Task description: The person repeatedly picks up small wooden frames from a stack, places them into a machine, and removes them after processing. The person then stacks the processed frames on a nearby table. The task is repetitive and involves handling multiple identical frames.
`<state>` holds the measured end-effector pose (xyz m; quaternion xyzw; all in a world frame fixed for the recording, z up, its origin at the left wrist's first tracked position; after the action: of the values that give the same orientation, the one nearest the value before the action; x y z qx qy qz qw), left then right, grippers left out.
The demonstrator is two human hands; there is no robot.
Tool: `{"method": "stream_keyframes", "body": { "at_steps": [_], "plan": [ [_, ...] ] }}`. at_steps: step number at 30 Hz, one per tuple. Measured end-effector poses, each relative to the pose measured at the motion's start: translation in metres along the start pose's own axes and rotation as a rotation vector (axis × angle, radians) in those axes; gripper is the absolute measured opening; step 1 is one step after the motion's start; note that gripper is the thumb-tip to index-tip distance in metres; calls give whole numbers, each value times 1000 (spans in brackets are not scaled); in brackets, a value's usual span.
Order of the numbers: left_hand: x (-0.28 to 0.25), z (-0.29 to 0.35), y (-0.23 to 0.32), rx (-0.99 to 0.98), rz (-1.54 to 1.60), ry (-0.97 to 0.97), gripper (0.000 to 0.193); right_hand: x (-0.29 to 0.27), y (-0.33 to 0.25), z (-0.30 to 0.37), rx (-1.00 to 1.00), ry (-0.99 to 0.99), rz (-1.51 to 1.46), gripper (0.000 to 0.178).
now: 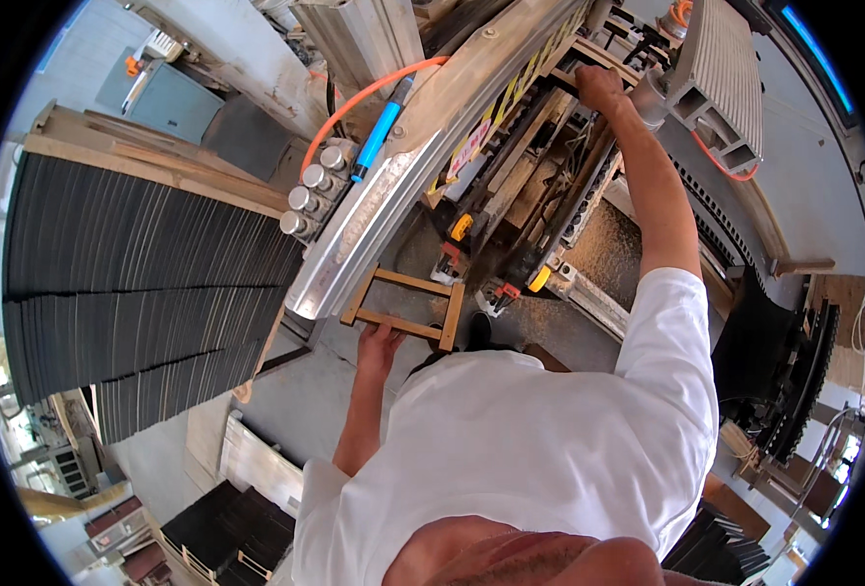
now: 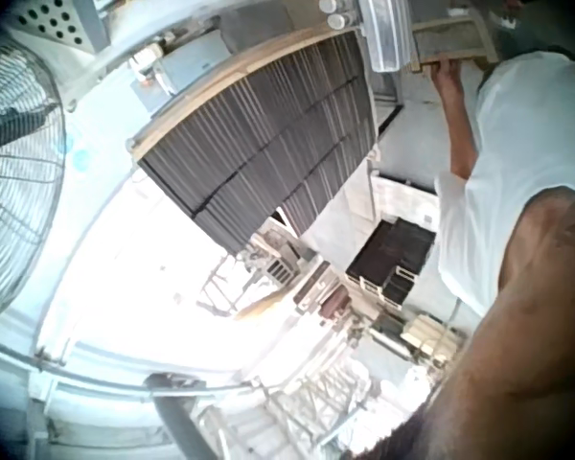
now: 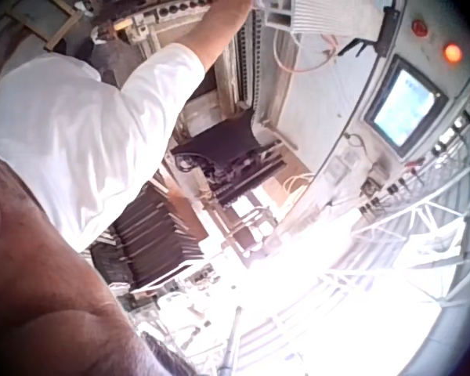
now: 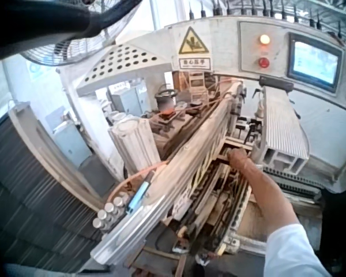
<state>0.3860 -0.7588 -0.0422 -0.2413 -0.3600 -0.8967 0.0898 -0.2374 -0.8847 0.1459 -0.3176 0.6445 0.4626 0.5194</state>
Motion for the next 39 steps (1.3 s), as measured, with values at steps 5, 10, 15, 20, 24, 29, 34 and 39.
{"method": "stream_keyframes", "body": {
  "at_steps": [5, 10, 15, 20, 24, 29, 34, 39],
  "plan": [
    [4, 2, -16, -3, -8, 45, 35, 7, 3, -7, 14, -120, 28, 12],
    [3, 8, -22, 28, -78, 132, 36, -12, -9, 1, -43, -74, 60, 14],
    [-2, 8, -17, 90, -183, 195, 36, -18, -5, 5, 2, -107, 45, 17],
    [-20, 18, -2, 210, -279, 243, 34, -24, -23, 1, -53, -112, 93, 16],
    [-11, 43, 31, 416, -404, 254, 34, 13, 1, -14, -36, 50, -85, 20],
    [-9, 99, 95, 757, -523, 374, 24, 43, 14, -30, -119, 113, 42, 20],
    [-2, 206, 181, 948, -602, 433, 30, 22, -4, -24, -4, -78, 121, 16],
    [-25, 333, 274, 1273, -392, 477, 36, -10, -7, -3, 25, 98, 8, 18]
  ]
}}
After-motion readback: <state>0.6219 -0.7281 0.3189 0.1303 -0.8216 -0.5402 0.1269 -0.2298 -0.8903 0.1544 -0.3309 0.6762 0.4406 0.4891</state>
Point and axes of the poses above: each hand's wrist, its own z-axis away from the middle knuckle, its own x-axis out of the palm, y = z × x, the point moved 6 cm from there along -z, towards the middle knuckle, and after that the axes turned 8 degrees about z, right-handed, at the moved point
